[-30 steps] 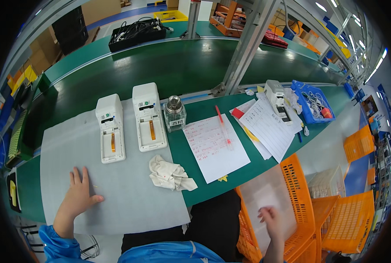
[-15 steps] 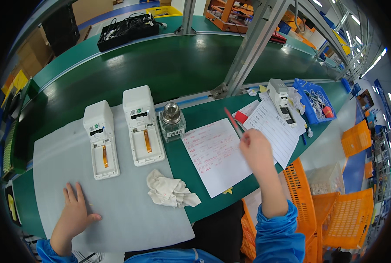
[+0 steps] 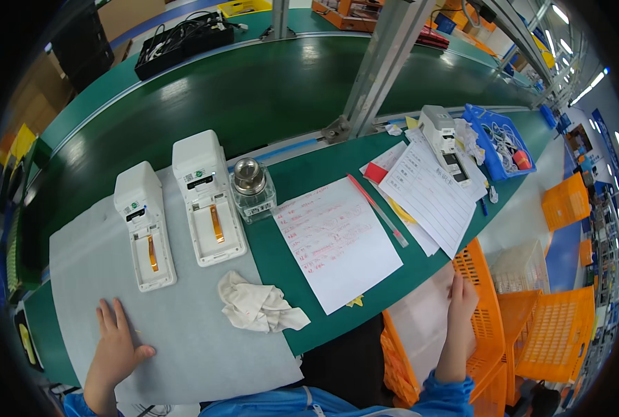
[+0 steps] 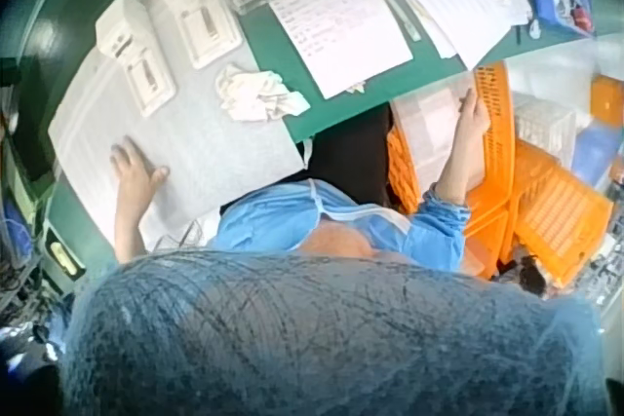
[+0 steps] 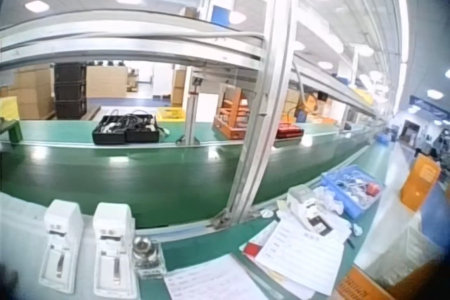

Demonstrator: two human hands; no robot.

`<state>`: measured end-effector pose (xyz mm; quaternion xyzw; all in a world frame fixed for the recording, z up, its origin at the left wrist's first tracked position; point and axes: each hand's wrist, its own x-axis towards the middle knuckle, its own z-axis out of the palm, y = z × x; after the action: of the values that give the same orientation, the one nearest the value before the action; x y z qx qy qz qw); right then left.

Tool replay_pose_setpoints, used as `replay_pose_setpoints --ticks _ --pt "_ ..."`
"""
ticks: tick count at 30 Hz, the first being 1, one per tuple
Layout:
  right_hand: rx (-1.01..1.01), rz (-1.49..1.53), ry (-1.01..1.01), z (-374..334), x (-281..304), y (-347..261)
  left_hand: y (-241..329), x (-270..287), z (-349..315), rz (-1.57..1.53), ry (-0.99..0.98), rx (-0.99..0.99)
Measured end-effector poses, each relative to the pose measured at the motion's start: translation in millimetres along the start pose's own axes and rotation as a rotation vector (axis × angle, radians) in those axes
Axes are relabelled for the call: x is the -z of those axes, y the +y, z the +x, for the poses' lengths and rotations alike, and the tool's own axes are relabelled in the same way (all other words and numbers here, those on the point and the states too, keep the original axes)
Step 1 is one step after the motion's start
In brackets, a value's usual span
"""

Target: The person inspects and cleans electronic device components with a cleaning cloth and alcohol, then sorts them into component bins. The person logs progress on a paper log with a pen.

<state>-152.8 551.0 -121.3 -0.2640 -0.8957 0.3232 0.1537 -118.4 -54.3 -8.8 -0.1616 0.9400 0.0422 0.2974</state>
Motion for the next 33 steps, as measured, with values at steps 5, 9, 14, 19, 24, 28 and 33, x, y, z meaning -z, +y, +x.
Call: replay_pose_setpoints --ticks 5,9,14,19,24,28,33 --pt "-0.144 -0.496 -0.474 -70 -30 191 0 2 3 0.043 -0.051 0.029" --pt "-0.092 -0.795 -0.724 -117 -58 279 2 9 7 0.098 -0.134 0.053" --pt "-0.364 -0.673 -0.921 -126 -84 303 8 14 9 0.112 -0.207 0.097" --pt "-0.349 -0.818 -0.900 -122 -101 307 13 16 10 0.121 -0.255 0.144" --pt "-0.281 -0.867 -0.874 -125 -113 314 13 16 11 0.112 -0.282 0.170" --pt "-0.282 -0.889 -0.931 -125 -117 318 14 16 12 0.133 -0.287 0.157" --pt "-0.252 -0.899 -0.881 -128 -124 331 15 16 11 0.117 -0.290 0.175"
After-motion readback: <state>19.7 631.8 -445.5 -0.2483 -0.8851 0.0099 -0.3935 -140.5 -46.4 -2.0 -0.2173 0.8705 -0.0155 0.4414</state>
